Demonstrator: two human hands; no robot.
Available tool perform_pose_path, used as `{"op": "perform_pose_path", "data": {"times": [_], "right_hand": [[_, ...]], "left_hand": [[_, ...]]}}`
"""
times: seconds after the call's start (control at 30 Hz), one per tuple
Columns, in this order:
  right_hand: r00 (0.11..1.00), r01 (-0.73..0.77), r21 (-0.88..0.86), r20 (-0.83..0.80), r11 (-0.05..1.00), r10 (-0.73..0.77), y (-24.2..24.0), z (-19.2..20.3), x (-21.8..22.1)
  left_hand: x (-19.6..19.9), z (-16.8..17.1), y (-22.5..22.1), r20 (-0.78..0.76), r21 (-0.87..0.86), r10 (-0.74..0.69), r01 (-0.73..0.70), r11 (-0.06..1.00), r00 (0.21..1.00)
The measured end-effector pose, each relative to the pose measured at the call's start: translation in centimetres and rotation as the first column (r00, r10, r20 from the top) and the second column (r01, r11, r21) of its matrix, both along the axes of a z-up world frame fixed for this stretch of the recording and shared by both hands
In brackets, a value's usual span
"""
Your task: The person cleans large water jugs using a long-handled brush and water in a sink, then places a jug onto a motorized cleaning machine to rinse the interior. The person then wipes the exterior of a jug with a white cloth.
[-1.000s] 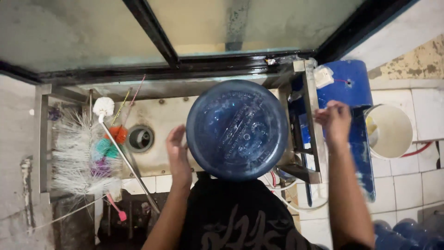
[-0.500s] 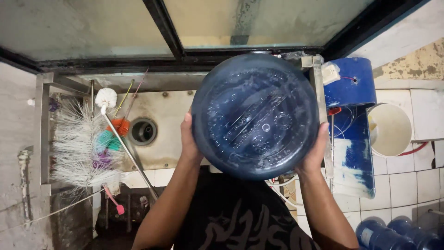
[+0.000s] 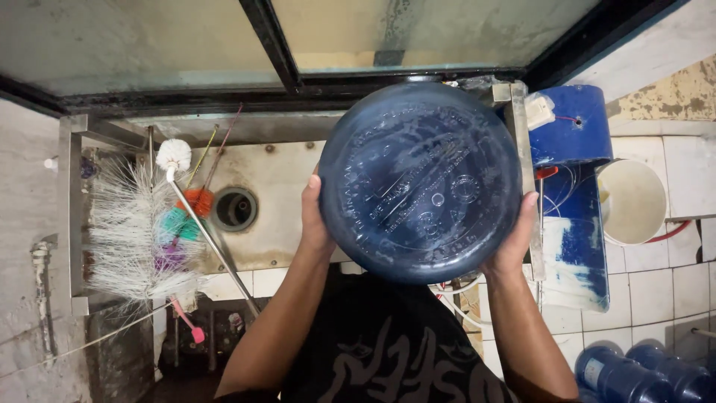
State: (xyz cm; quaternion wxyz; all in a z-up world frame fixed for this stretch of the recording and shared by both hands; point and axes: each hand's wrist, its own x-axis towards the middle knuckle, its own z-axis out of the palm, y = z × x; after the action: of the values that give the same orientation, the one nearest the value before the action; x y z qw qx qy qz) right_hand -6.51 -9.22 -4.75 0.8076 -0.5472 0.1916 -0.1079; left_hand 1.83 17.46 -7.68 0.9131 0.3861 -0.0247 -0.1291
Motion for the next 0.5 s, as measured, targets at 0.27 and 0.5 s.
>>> {"op": "perform_pose_path", "data": {"times": [0.27, 0.5], "right_hand": [[1.0, 0.018, -0.028, -0.019, 0.999, -0.018, -0.2, 0.0, -0.9], [0.999, 0.037, -0.067, 0.025, 0.997, -0.035, -0.1, -0.2, -1.0]], "left_hand": [[-0.5, 1.4, -0.3, 0.034, 0.054, -0.008, 0.006, 0.999, 0.999], [-0.6, 1.9, -0.4, 0.094, 0.067, 0.013, -0.019, 0.998, 0.996]]}}
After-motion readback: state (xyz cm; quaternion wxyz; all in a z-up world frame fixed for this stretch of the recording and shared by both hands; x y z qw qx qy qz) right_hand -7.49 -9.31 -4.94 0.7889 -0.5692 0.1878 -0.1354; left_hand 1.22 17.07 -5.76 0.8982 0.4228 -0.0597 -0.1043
